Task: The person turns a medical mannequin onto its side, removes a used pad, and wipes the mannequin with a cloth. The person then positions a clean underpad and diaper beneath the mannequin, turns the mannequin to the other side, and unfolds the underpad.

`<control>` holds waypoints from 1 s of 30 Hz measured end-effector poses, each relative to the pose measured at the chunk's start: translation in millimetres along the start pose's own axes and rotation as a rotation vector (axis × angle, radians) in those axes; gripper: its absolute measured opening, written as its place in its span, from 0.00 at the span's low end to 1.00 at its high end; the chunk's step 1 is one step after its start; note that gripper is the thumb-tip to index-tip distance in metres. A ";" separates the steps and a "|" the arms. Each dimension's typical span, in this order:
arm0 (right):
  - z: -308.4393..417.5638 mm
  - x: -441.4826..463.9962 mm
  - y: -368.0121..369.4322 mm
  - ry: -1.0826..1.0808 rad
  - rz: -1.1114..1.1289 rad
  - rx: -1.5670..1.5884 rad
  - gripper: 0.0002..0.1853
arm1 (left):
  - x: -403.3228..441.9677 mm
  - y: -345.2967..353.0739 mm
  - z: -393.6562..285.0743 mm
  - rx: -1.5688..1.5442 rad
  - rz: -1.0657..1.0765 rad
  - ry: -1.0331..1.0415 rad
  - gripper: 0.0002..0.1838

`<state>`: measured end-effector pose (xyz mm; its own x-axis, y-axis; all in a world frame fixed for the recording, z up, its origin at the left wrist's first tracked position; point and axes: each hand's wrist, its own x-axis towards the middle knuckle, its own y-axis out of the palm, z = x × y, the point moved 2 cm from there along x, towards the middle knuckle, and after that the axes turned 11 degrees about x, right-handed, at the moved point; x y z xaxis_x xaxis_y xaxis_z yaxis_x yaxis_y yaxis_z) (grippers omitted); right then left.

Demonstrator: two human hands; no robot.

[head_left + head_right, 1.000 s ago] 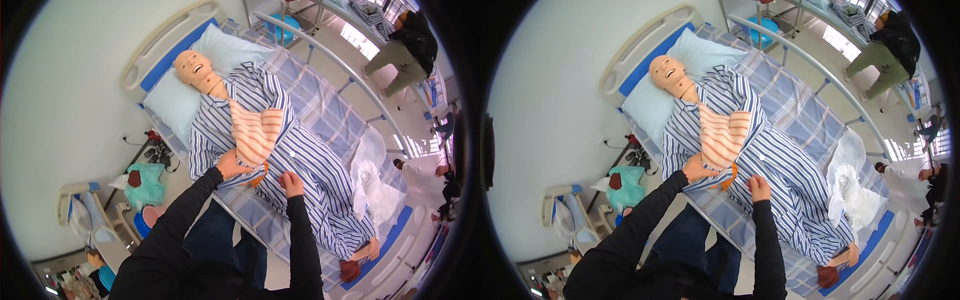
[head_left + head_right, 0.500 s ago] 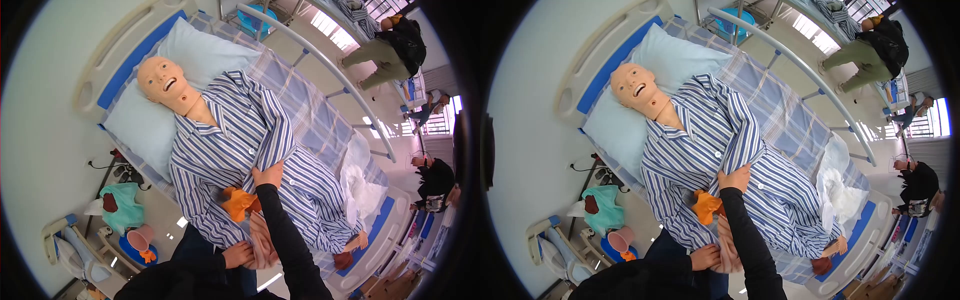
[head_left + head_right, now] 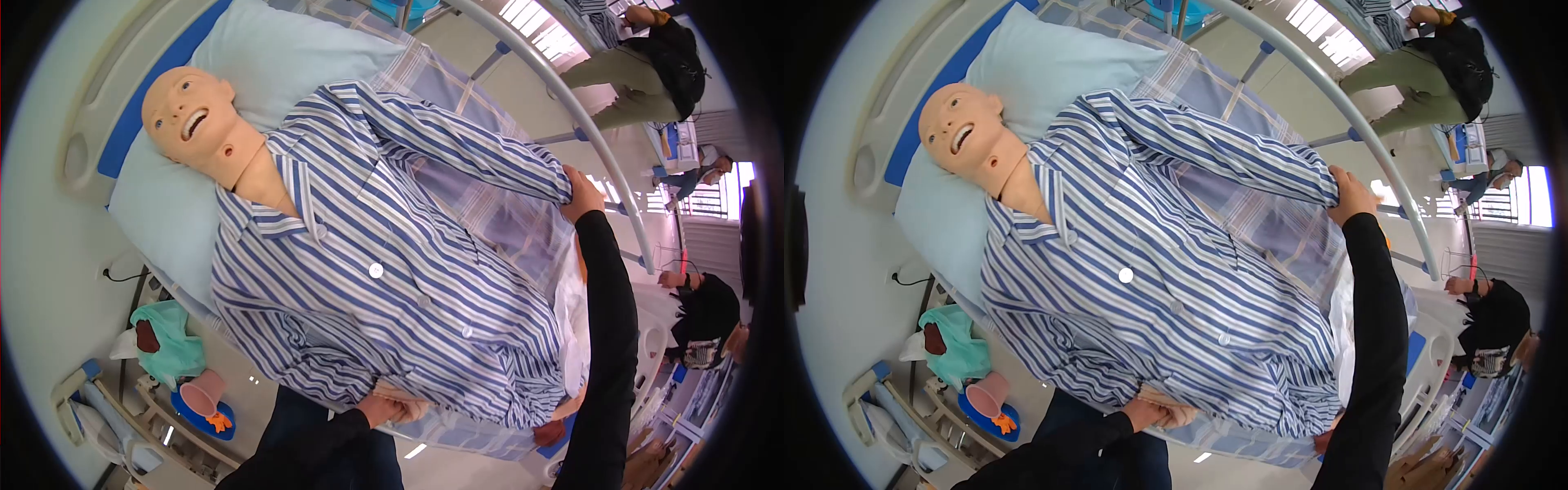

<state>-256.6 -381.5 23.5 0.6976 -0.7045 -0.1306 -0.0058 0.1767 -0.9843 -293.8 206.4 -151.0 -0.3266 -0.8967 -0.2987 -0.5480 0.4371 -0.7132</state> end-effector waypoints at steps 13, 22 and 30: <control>-26.0 -15.9 117.0 -0.007 0.121 0.013 0.46 | 15.0 -34.8 -8.8 -0.388 0.202 -0.176 0.16; 151.3 -92.4 81.4 -0.308 0.203 0.731 0.24 | -14.0 -61.5 94.4 -0.708 -1.171 -1.157 0.21; -66.7 -98.7 204.2 0.523 0.559 0.438 0.48 | 63.3 -13.9 -9.5 -1.990 -0.872 -1.174 0.40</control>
<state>-374.4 -321.7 -172.6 0.2571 -0.6416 -0.7226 0.1017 0.7616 -0.6400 -314.1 144.2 -154.0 0.2426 -0.1893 -0.9515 -0.2429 -0.9614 0.1293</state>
